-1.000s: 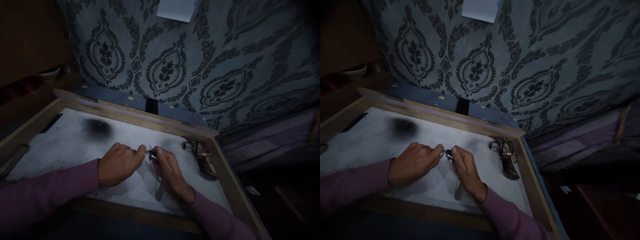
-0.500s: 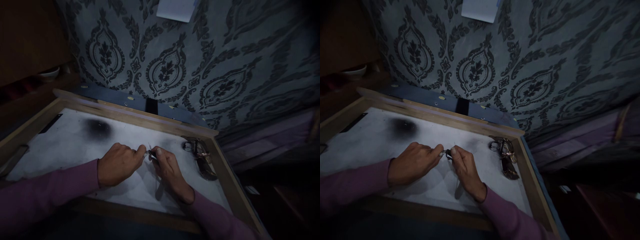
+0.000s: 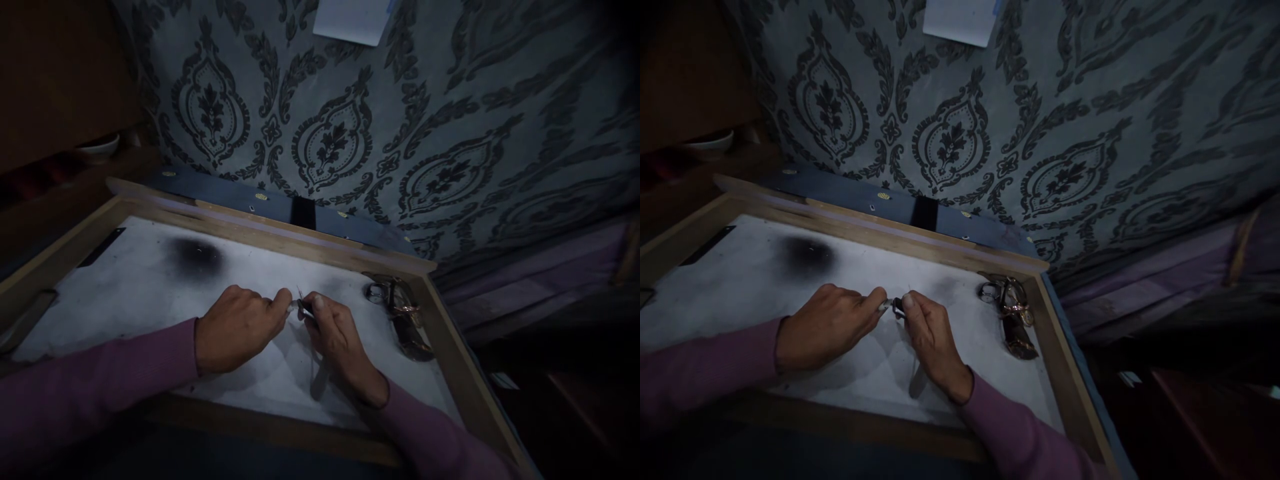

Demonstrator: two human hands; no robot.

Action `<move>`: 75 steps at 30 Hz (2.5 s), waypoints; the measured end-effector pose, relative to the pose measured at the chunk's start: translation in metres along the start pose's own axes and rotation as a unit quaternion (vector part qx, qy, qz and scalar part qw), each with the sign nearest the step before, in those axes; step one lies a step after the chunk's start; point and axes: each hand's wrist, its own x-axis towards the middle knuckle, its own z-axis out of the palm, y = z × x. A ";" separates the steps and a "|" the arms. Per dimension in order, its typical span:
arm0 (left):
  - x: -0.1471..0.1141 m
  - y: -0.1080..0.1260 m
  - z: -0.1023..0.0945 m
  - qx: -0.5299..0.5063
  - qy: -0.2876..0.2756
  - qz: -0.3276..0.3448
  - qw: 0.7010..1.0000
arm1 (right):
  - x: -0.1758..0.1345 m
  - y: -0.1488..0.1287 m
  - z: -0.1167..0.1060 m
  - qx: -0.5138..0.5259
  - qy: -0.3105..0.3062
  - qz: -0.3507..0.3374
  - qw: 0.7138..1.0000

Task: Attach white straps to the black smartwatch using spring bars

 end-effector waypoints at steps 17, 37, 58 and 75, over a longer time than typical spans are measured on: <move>0.000 0.000 0.000 -0.010 0.004 0.006 1.000 | 0.000 0.000 0.001 0.015 -0.003 0.009 1.000; -0.001 0.002 0.000 0.023 -0.011 0.014 1.000 | -0.001 0.000 0.001 -0.012 0.007 -0.010 1.000; -0.003 0.019 -0.001 0.057 -0.096 0.019 0.994 | -0.005 -0.004 0.004 -0.148 0.024 -0.080 0.985; -0.004 0.007 0.007 0.061 0.034 0.026 0.997 | -0.004 -0.007 -0.001 -0.098 0.019 -0.108 0.989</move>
